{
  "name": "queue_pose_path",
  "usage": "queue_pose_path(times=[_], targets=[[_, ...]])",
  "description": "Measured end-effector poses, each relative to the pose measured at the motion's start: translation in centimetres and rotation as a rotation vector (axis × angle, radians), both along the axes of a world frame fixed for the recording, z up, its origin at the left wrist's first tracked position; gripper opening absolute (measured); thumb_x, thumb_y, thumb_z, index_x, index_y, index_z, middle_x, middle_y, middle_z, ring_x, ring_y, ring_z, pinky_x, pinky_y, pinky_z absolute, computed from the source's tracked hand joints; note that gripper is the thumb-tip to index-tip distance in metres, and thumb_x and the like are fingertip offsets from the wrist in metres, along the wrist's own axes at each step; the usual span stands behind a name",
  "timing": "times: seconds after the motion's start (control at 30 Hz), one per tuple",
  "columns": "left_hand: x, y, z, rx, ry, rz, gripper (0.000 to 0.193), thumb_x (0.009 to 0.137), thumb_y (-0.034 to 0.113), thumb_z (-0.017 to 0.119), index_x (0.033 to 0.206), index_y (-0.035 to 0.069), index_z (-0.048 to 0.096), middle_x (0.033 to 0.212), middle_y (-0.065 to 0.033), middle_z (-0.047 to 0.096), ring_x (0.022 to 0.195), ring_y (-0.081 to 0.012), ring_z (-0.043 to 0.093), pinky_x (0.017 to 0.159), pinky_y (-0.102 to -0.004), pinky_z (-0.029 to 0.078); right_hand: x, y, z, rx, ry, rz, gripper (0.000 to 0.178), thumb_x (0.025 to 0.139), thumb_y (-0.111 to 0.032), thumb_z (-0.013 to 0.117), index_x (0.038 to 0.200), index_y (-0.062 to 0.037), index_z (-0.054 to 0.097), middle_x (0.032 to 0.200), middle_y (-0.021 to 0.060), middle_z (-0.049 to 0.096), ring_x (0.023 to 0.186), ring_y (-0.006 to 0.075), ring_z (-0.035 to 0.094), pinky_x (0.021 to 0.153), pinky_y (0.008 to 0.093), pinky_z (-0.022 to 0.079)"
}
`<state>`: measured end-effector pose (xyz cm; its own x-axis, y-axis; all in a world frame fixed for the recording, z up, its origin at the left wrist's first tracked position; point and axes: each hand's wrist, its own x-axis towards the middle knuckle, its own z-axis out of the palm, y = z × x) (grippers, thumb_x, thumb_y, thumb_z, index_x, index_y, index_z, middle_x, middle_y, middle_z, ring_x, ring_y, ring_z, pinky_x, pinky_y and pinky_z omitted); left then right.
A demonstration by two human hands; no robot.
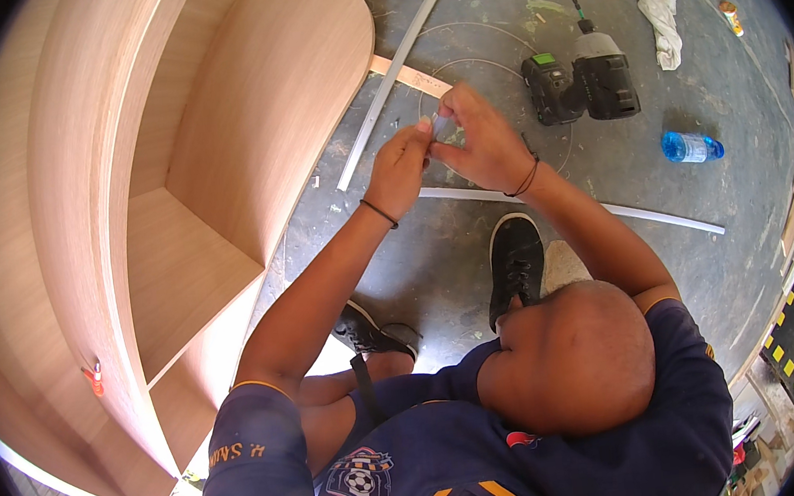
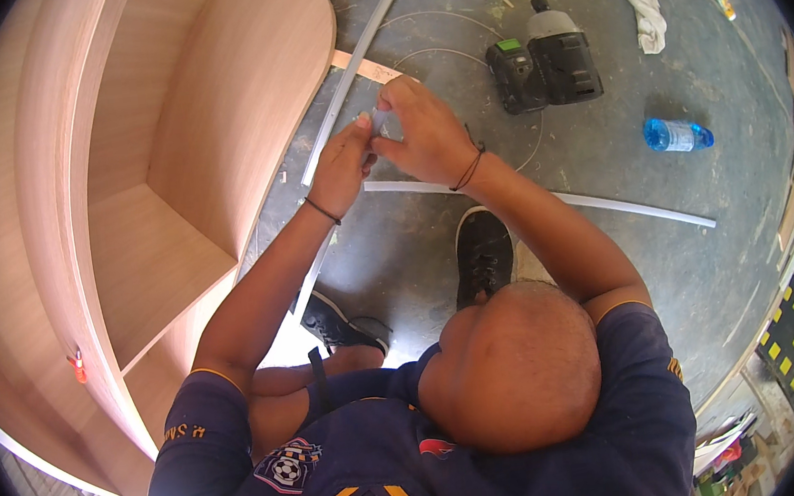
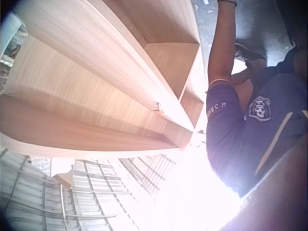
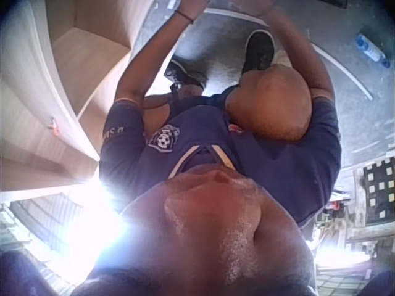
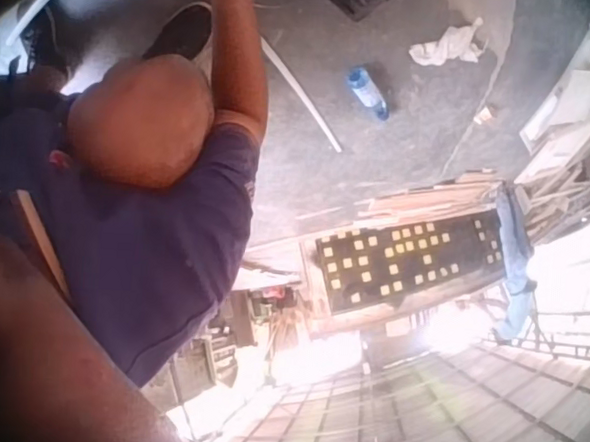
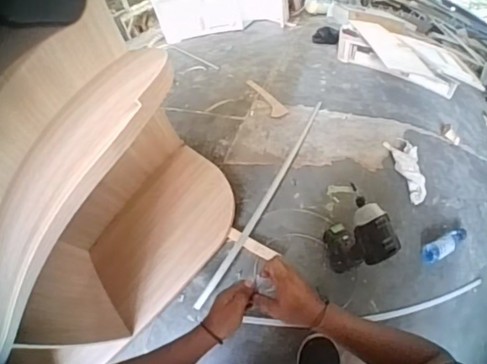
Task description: The person assembles a wooden shelf unit by applying adhesive strips, drilling holes with a power drill, and securing curved panels into place while sitting on the floor.
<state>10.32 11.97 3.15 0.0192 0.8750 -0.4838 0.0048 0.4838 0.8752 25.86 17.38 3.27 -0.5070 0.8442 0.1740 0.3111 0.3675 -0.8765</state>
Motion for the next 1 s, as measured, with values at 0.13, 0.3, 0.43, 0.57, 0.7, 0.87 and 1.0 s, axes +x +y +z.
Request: queue_pose_path(times=[0.13,0.3,0.43,0.57,0.7,0.87,1.0], targets=[[0.0,-0.1,-0.3,-0.027,0.022,0.005,0.042,0.099,0.037,0.043,0.076,0.003,0.055,0.066,-0.0008,0.047,0.063,-0.0094,0.043,0.059,-0.0251,0.037,-0.2,-0.3,-0.3,0.008,-0.001,-0.001,0.040,0.065,-0.008,0.073,0.093,-0.0028,0.045,0.091,0.0159,0.052,0.088,0.0361,0.053,0.076,0.0405,0.043],[0.1,0.2,0.3,-0.065,-0.004,0.013,0.043,0.099,0.038,0.043,0.074,0.005,0.055,0.066,0.0005,0.046,0.061,-0.0086,0.041,0.056,-0.0243,0.035,-0.2,-0.2,-0.7,0.044,-0.004,-0.011,0.040,0.065,-0.008,0.073,0.094,-0.0027,0.045,0.091,0.0163,0.052,0.089,0.0361,0.052,0.076,0.0406,0.043],[0.0,0.2,0.4,-0.069,-0.011,0.007,0.044,0.099,0.039,0.043,0.073,0.006,0.054,0.066,0.0015,0.044,0.060,-0.0080,0.040,0.055,-0.0236,0.033,-0.4,-0.4,-1.2,0.073,-0.018,-0.019,0.041,0.066,-0.008,0.073,0.095,-0.0027,0.044,0.091,0.0162,0.051,0.088,0.0353,0.052,0.076,0.0399,0.043],[0.0,0.2,0.3,-0.087,-0.024,0.024,0.043,0.099,0.040,0.044,0.072,0.007,0.053,0.065,0.0018,0.043,0.059,-0.0078,0.039,0.054,-0.0235,0.033,-0.5,-0.5,-1.6,0.086,-0.024,-0.018,0.043,0.067,-0.008,0.074,0.096,-0.0027,0.043,0.092,0.0159,0.049,0.085,0.0339,0.051,0.075,0.0381,0.043],[-0.3,0.3,-0.4,-0.113,-0.027,0.031,0.045,0.097,0.044,0.044,0.071,0.008,0.053,0.064,0.0017,0.043,0.057,-0.0082,0.039,0.052,-0.0242,0.032,-0.6,-0.6,-1.7,0.088,-0.015,-0.019,0.042,0.068,-0.007,0.073,0.097,-0.0029,0.043,0.091,0.0158,0.048,0.084,0.0339,0.050,0.074,0.0380,0.043],[-0.8,1.0,-0.8,-0.243,-0.184,0.068,0.050,0.096,0.049,0.042,0.069,0.010,0.052,0.062,0.0009,0.045,0.055,-0.0100,0.041,0.050,-0.0254,0.032,-1.1,-0.8,-1.2,0.156,0.032,-0.063,0.039,0.070,-0.007,0.073,0.095,-0.0031,0.043,0.089,0.0150,0.048,0.081,0.0326,0.049,0.073,0.0373,0.042],[-0.5,1.2,-1.0,-0.165,-0.120,0.015,0.051,0.096,0.050,0.041,0.069,0.009,0.053,0.064,-0.0005,0.047,0.057,-0.0114,0.043,0.053,-0.0261,0.034,-0.6,-0.1,-1.2,0.149,0.041,-0.051,0.033,0.074,-0.009,0.071,0.092,-0.0025,0.044,0.086,0.0139,0.047,0.078,0.0304,0.048,0.071,0.0362,0.042]])
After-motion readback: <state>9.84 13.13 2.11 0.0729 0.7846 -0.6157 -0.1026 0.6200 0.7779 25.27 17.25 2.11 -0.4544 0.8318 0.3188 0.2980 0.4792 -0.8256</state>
